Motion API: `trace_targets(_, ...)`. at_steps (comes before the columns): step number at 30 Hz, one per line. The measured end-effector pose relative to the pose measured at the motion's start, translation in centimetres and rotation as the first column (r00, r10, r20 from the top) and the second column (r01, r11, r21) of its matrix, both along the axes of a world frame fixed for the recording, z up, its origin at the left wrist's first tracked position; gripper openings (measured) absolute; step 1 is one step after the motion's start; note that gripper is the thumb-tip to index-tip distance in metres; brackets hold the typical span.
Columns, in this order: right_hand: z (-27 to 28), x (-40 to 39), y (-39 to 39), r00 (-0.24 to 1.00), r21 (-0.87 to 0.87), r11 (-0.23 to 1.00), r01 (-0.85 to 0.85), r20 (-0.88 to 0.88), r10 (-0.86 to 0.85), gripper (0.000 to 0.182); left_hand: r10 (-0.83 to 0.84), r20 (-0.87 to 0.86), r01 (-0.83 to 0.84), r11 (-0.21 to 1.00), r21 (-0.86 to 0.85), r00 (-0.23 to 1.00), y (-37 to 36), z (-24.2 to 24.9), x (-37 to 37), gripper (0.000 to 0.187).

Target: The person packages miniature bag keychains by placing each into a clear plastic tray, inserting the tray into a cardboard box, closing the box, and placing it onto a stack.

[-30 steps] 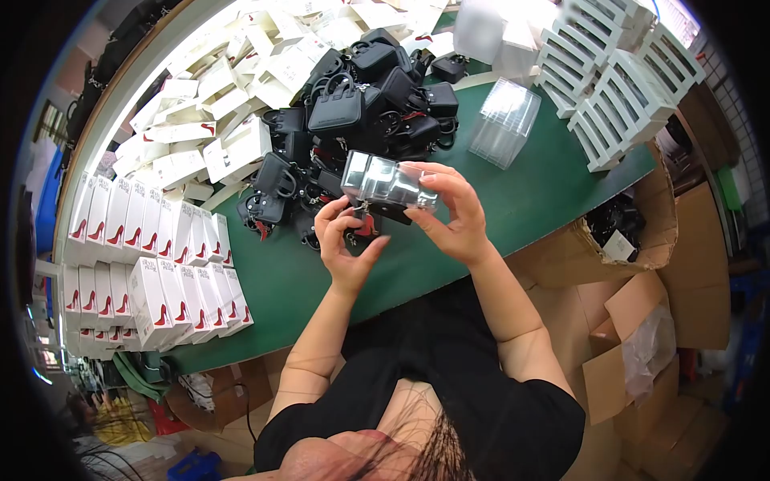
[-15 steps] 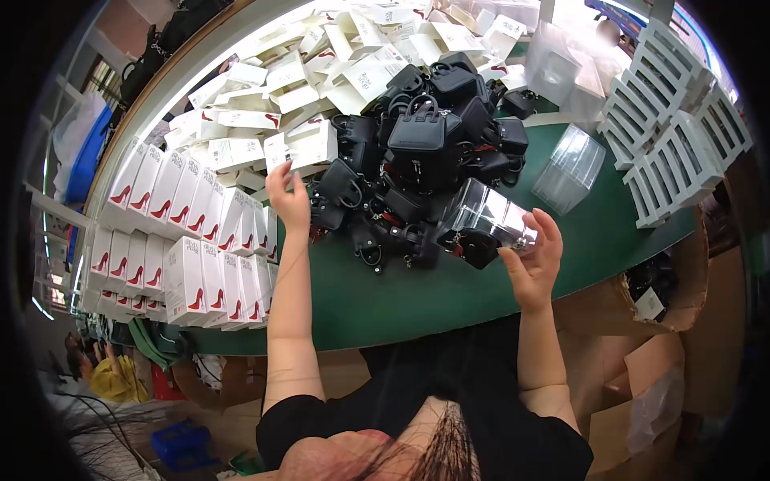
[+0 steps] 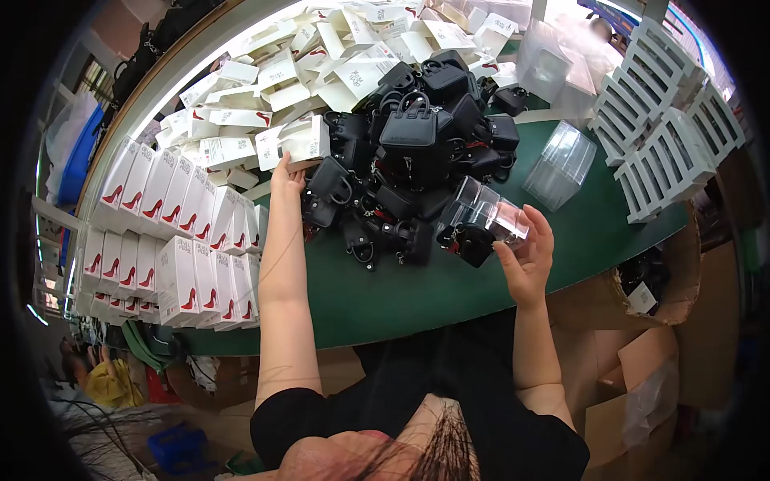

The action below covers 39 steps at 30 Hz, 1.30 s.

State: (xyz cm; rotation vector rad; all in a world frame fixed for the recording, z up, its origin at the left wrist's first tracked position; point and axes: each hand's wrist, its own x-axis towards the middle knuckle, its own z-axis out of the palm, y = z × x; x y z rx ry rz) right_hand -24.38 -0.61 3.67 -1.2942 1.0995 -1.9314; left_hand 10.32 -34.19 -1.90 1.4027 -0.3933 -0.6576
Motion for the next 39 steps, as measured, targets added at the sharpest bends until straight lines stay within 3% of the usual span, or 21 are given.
trace_targets(4,0.4,0.1,-0.5,0.999,-0.028,0.999,-0.03,0.038,0.031,0.064,-0.089,-0.233,0.089,0.996,-0.011,0.968,-1.2,-2.7,2.5,0.057)
trace_targets(6,0.4,-0.2,-0.2,0.995,-0.043,0.998,-0.053,0.086,0.056,0.063,-0.075,-0.145,0.067,0.996,-0.056,0.987,2.2,0.8,2.0,0.057)
trace_targets(8,0.5,-0.4,-0.2,0.993,-0.068,0.996,-0.057,0.101,0.064,0.063,-0.212,0.017,0.213,0.969,-0.126,0.977,7.6,5.4,1.6,0.056)
trace_targets(11,-0.1,-0.9,-0.4,0.987,-0.086,0.994,-0.061,0.143,0.073,0.064,-0.217,0.336,0.278,0.95,-0.146,0.917,8.8,4.9,3.7,0.066)
trace_targets(12,-0.3,-0.7,-0.2,0.987,-0.075,0.996,-0.046,0.152,0.057,0.064,-0.234,0.341,0.293,0.947,-0.133,0.91,8.8,4.6,3.5,0.066)
trace_targets(16,-0.2,-0.3,-0.3,0.976,-0.061,0.995,-0.081,0.197,0.092,0.062,-0.349,0.196,0.285,0.913,0.29,0.917,7.0,4.1,2.7,0.083)
trace_targets(18,-0.1,-0.2,0.1,0.976,-0.061,0.995,-0.082,0.197,0.092,0.062,-0.424,0.08,0.393,0.884,0.254,0.902,3.9,0.2,3.3,0.091)
trace_targets(19,0.0,-0.1,0.3,0.977,-0.057,0.995,-0.078,0.193,0.087,0.061,-0.425,0.086,0.395,0.886,0.245,0.901,3.4,0.7,2.8,0.091)
trace_targets(21,0.2,-0.2,0.7,0.981,-0.045,0.997,-0.061,0.184,0.068,0.061,-0.554,-0.099,0.559,0.789,0.254,0.827,2.7,1.6,1.2,0.076)
trace_targets(23,0.4,-0.4,1.1,0.982,-0.054,0.997,-0.046,0.182,0.056,0.06,-0.525,-0.161,0.547,0.821,0.165,0.836,-2.3,-3.2,3.5,0.057)
trace_targets(24,0.5,-0.6,1.3,0.982,-0.058,0.998,-0.04,0.181,0.05,0.06,-0.534,-0.16,0.556,0.816,0.158,0.83,-1.6,-1.9,2.3,0.057)
trace_targets(28,0.6,-1.9,1.7,0.983,-0.07,0.997,-0.014,0.184,0.026,0.059,-0.31,0.048,0.313,0.931,-0.187,0.95,4.5,4.8,-1.6,0.045)
trace_targets(29,0.6,-2.2,1.6,0.982,-0.077,0.997,-0.003,0.187,0.017,0.059,-0.32,0.052,0.324,0.928,-0.185,0.946,6.5,6.5,-2.2,0.045)
trace_targets(31,0.3,-3.1,1.7,0.981,-0.083,0.996,0.021,0.194,-0.005,0.059,-0.49,0.205,0.53,0.797,-0.289,0.848,11.2,9.4,-2.8,0.054)
trace_targets(33,0.2,-4.0,1.8,0.977,-0.071,0.996,0.058,0.21,-0.042,0.058,-0.716,0.222,0.746,0.604,-0.279,0.662,16.1,11.2,-2.7,0.061)
trace_targets(34,0.4,-4.5,1.9,0.973,-0.065,0.994,0.083,0.222,-0.066,0.058,-0.724,0.22,0.754,0.598,-0.271,0.654,17.9,10.7,-2.9,0.061)
trace_targets(37,0.6,-5.9,1.8,0.961,-0.053,0.989,0.141,0.245,-0.124,0.057,-0.896,0.41,0.983,0.182,-0.009,0.17,22.6,9.3,-4.3,0.064)
trace_targets(38,0.7,-6.3,1.9,0.958,-0.053,0.985,0.167,0.247,-0.149,0.057,-0.899,0.438,0.995,0.032,0.092,-0.011,23.7,8.8,-5.6,0.065)
trace_targets(39,0.7,-6.7,1.9,0.953,-0.054,0.98,0.192,0.247,-0.173,0.056,-0.914,0.375,0.988,-0.133,0.085,-0.155,25.0,8.8,-7.7,0.064)
